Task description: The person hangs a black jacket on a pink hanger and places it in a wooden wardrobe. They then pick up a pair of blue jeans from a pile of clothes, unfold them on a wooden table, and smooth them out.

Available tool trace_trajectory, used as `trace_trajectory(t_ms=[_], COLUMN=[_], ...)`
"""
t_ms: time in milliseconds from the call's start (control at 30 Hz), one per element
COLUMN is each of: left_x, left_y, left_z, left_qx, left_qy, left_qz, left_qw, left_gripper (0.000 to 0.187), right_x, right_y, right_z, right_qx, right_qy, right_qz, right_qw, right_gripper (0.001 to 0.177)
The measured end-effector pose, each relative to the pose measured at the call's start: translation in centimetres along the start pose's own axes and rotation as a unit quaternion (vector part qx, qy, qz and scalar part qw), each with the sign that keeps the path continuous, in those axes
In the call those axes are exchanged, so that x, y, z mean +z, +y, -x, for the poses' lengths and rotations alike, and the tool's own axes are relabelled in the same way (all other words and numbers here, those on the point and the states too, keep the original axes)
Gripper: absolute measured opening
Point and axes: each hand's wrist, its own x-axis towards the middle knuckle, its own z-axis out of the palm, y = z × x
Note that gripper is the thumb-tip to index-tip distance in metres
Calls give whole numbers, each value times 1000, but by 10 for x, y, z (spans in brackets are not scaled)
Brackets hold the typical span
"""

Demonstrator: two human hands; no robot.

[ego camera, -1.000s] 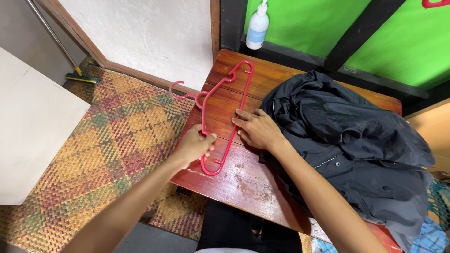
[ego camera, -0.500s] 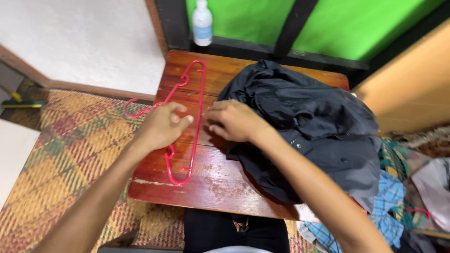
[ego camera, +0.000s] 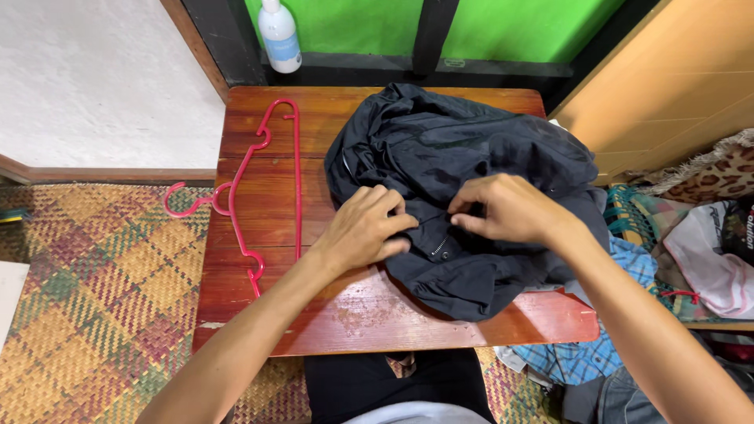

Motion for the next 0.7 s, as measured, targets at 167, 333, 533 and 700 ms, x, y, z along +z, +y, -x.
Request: trace_trajectory(t_ms=[167, 333, 533, 700], left_x=[18, 21, 18, 1], left_y=[-15, -40, -44, -39], left_z=[-2, -14, -15, -9], left_qx=[-156, -285, -256, -271], left_qy=[71, 116, 130, 47], left_qz=[119, 271, 291, 216], left_qw=[978, 912, 913, 937], left_gripper=[12, 23, 30, 32], right_x=[12, 14, 16, 14], right_y=[7, 3, 20, 22], right_z=[9, 4, -12, -14], right_qx=[-82, -108, 98, 61], right_qy=[58, 144, 187, 209], right_qz=[47, 76, -96, -132], right_qw=[994, 981, 973, 967], right_gripper=[51, 45, 33, 30])
